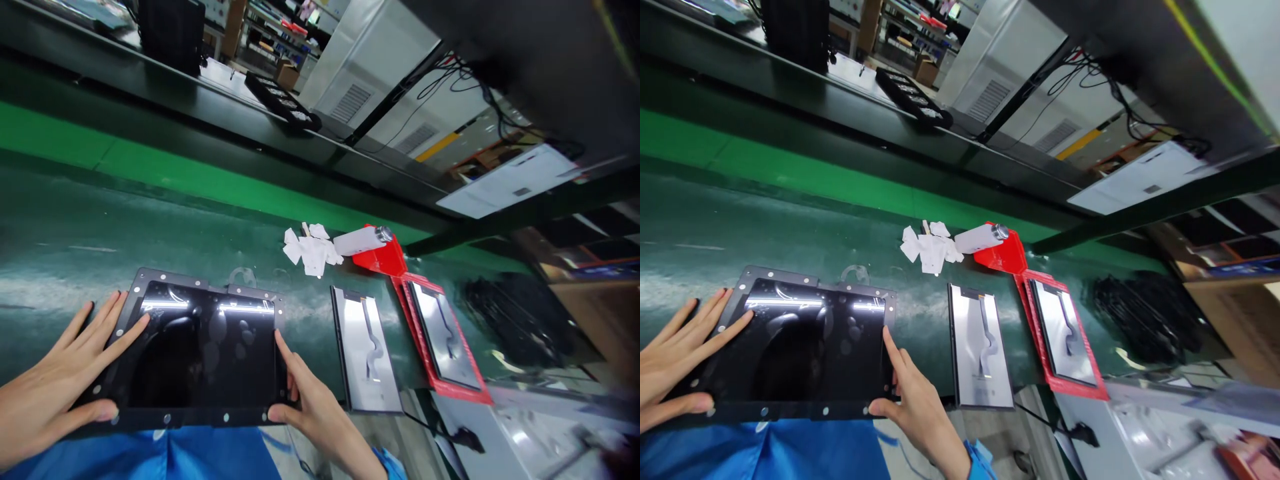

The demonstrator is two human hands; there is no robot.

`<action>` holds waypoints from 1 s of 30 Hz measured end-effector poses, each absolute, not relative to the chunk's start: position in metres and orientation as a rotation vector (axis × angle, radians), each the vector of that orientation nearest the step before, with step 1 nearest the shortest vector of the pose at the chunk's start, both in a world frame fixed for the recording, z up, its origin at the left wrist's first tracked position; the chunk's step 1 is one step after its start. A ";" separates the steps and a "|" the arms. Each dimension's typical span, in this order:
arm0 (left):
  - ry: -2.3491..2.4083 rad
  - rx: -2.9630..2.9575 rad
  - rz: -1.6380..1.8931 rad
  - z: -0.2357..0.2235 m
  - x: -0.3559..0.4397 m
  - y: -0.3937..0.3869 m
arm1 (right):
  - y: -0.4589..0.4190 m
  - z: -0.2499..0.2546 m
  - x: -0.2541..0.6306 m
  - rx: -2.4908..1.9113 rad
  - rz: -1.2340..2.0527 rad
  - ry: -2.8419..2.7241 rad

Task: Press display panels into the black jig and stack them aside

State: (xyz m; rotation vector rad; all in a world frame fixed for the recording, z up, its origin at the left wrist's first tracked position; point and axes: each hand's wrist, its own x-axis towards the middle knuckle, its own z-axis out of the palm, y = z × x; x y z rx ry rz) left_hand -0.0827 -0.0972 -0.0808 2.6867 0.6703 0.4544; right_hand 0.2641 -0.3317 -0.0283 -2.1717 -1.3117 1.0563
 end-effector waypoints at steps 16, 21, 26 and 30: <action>0.851 2.775 0.239 -0.058 -0.065 -0.123 | -0.339 -0.059 0.231 -2.294 0.339 -1.517; 0.908 2.842 0.396 -0.070 -0.067 -0.122 | -0.309 -0.037 0.251 -2.296 0.246 -1.795; 0.820 2.826 0.389 -0.066 -0.074 -0.117 | -0.242 -0.002 0.255 -2.063 0.157 -1.923; 0.743 2.795 0.329 -0.064 -0.079 -0.113 | -0.188 -0.003 0.242 -1.825 0.290 -2.083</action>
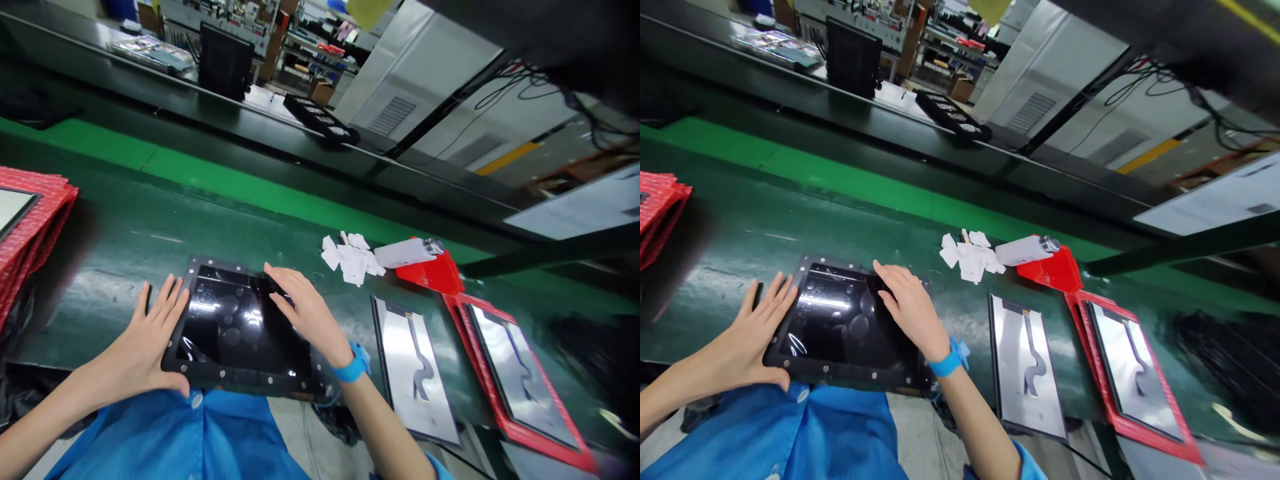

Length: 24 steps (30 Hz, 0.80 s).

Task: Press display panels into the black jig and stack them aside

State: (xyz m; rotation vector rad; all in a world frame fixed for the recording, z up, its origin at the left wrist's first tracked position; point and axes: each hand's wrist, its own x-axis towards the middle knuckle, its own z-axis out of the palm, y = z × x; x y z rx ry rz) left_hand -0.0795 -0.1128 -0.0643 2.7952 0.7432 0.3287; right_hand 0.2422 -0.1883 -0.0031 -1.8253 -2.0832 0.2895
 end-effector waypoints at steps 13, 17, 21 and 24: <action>0.843 2.740 0.256 -0.051 -0.076 -0.119 | -0.160 -0.031 0.238 -1.766 0.454 -1.844; 0.831 2.720 0.279 -0.053 -0.079 -0.121 | -0.156 -0.016 0.244 -1.630 0.776 -1.634; 0.774 2.646 0.395 -0.062 -0.079 -0.121 | -0.158 0.004 0.253 -1.523 0.986 -1.619; 0.823 2.494 0.524 -0.070 -0.072 -0.124 | -0.159 0.013 0.263 -1.549 1.043 -1.626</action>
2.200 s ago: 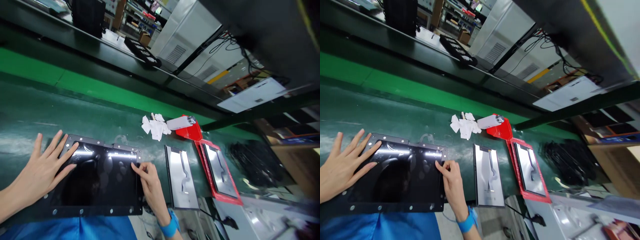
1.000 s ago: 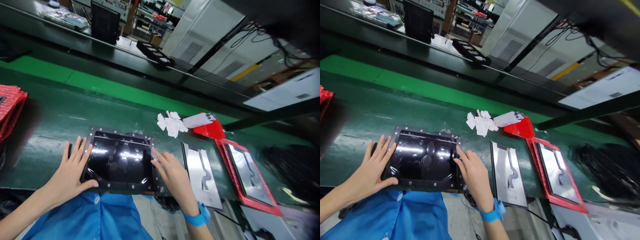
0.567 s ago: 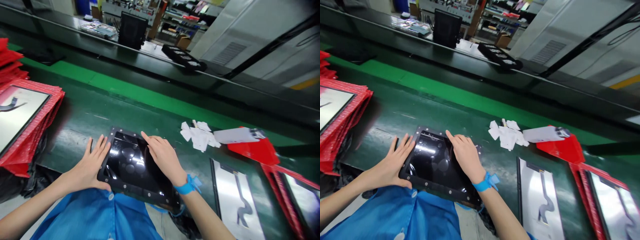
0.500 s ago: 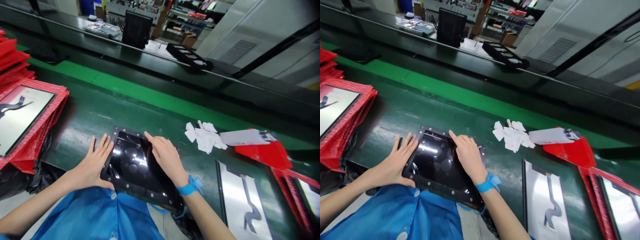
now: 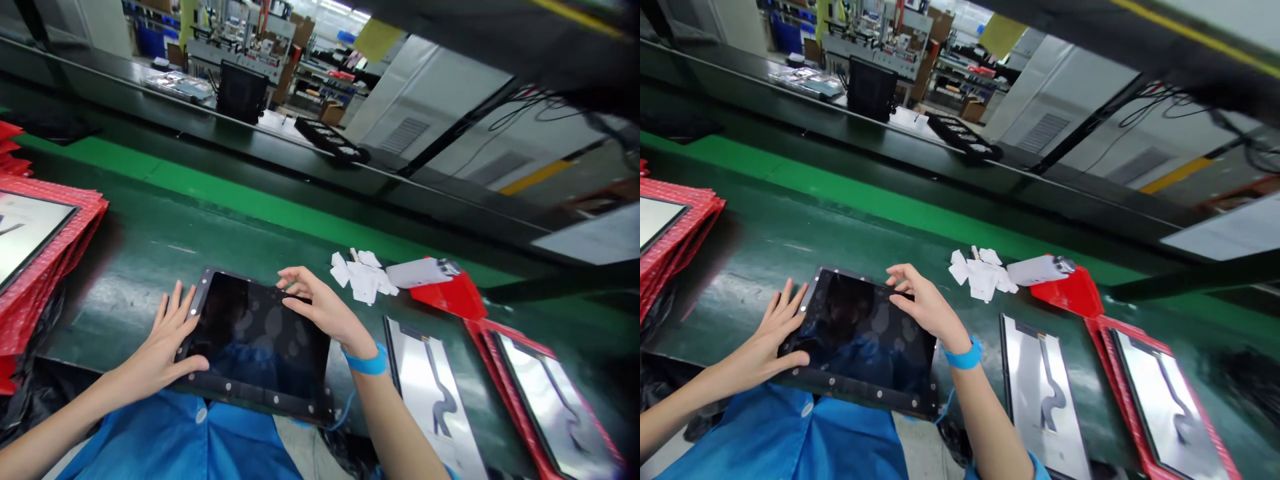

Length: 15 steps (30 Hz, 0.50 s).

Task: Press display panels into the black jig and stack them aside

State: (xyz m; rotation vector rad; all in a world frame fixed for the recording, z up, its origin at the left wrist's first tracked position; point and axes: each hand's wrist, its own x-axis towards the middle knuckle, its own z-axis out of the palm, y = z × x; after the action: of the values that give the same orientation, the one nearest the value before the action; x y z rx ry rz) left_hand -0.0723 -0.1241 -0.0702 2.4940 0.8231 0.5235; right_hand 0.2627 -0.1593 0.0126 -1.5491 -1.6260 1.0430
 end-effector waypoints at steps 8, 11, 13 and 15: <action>0.948 1.740 0.759 -0.051 -0.042 -0.149 | -0.150 0.034 0.281 -1.411 1.090 -1.474; 0.843 1.438 0.762 -0.024 -0.021 -0.131 | -0.154 0.047 0.279 -1.382 0.661 -1.420; 0.750 1.276 0.859 -0.008 -0.001 -0.102 | -0.165 0.049 0.277 -1.467 0.281 -1.373; 0.693 1.116 0.901 0.001 0.025 -0.065 | -0.185 0.043 0.274 -1.552 0.041 -1.287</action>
State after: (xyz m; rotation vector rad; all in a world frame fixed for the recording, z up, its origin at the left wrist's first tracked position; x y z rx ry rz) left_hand 0.0247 -0.0649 0.0010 1.1155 0.6928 0.9005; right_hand 0.2744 -0.1854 0.0431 -1.5519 -1.2873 0.0409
